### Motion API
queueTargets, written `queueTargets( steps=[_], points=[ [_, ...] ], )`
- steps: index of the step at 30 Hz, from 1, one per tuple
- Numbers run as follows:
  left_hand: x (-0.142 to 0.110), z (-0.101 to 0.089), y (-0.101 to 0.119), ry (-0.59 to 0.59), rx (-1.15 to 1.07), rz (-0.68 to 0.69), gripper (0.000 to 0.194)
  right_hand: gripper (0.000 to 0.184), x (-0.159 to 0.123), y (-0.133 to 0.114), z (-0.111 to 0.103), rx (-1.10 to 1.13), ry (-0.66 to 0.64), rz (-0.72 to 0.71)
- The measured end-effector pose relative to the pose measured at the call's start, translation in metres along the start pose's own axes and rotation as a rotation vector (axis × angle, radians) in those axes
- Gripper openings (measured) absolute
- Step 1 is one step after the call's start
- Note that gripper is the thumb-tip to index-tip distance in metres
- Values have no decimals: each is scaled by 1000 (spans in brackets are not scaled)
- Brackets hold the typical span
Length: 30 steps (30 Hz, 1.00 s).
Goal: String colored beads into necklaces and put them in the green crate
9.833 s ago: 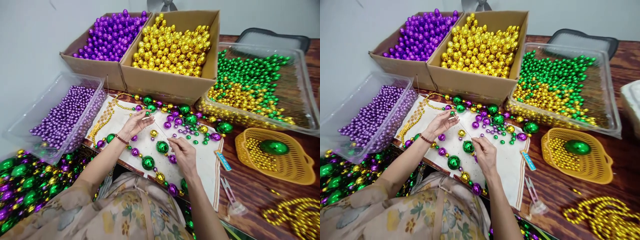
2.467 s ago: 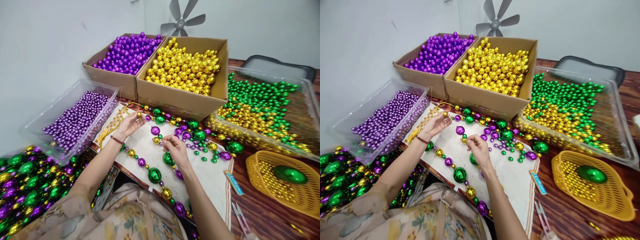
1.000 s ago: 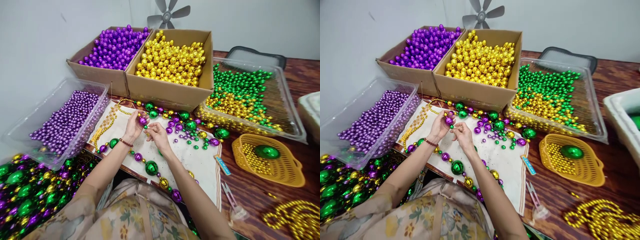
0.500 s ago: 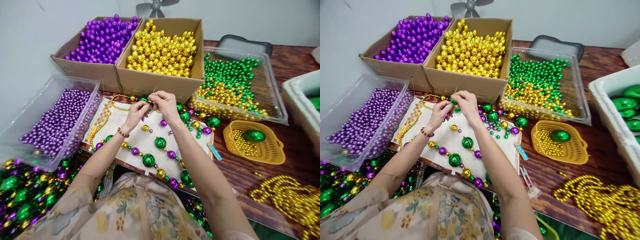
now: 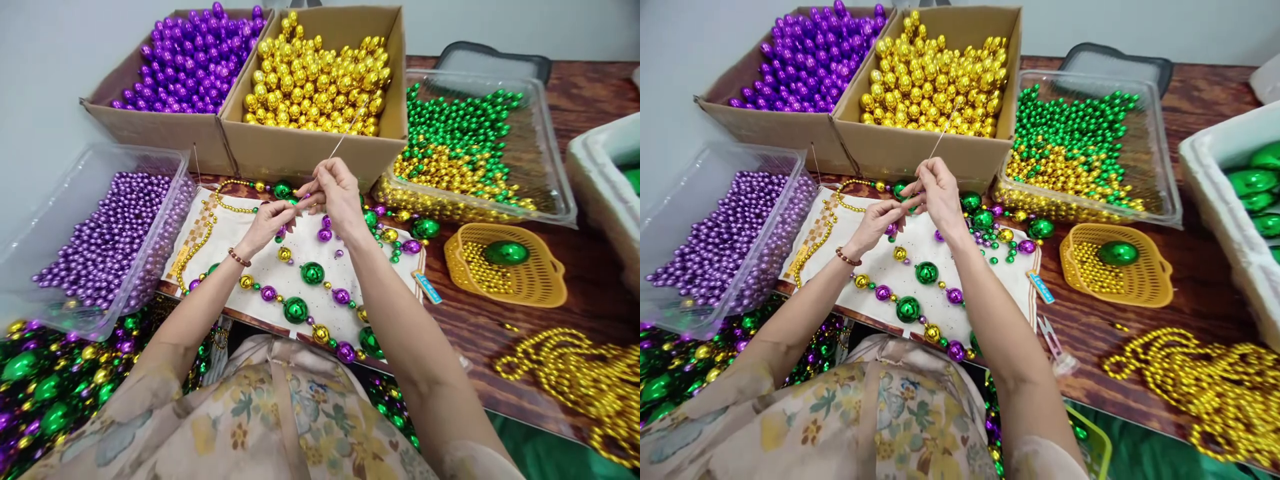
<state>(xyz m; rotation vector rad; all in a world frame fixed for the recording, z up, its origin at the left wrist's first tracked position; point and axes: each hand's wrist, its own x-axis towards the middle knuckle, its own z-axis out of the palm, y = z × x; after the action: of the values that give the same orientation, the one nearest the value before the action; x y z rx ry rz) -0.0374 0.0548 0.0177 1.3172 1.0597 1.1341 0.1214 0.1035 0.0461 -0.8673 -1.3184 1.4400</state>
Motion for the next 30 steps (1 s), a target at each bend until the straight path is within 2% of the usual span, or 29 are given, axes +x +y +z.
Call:
queueTargets(
  steps=[8, 12, 18, 23, 27, 30],
  points=[
    [-11, -5, -24, 106, 14, -62, 12, 31, -2, -14, -12, -57, -37, -34],
    [-17, -4, -32, 176, 48, -92, 8, 36, -5, -18, -20, -89, 53, -110],
    [-34, 0, -45, 264, -28, -244, 14, 39, -12, -29, -28, -90, 160, -210],
    [-42, -9, -58, 299, 353, -252, 17, 39, -26, -27, -33, -80, 119, -159],
    [-39, -23, -59, 308, 543, -299, 14, 36, -37, -9, -41, -11, 190, -125],
    [-37, -29, -56, 303, 680, -351, 13, 32, -47, 9, -42, 17, 176, -14]
  ],
)
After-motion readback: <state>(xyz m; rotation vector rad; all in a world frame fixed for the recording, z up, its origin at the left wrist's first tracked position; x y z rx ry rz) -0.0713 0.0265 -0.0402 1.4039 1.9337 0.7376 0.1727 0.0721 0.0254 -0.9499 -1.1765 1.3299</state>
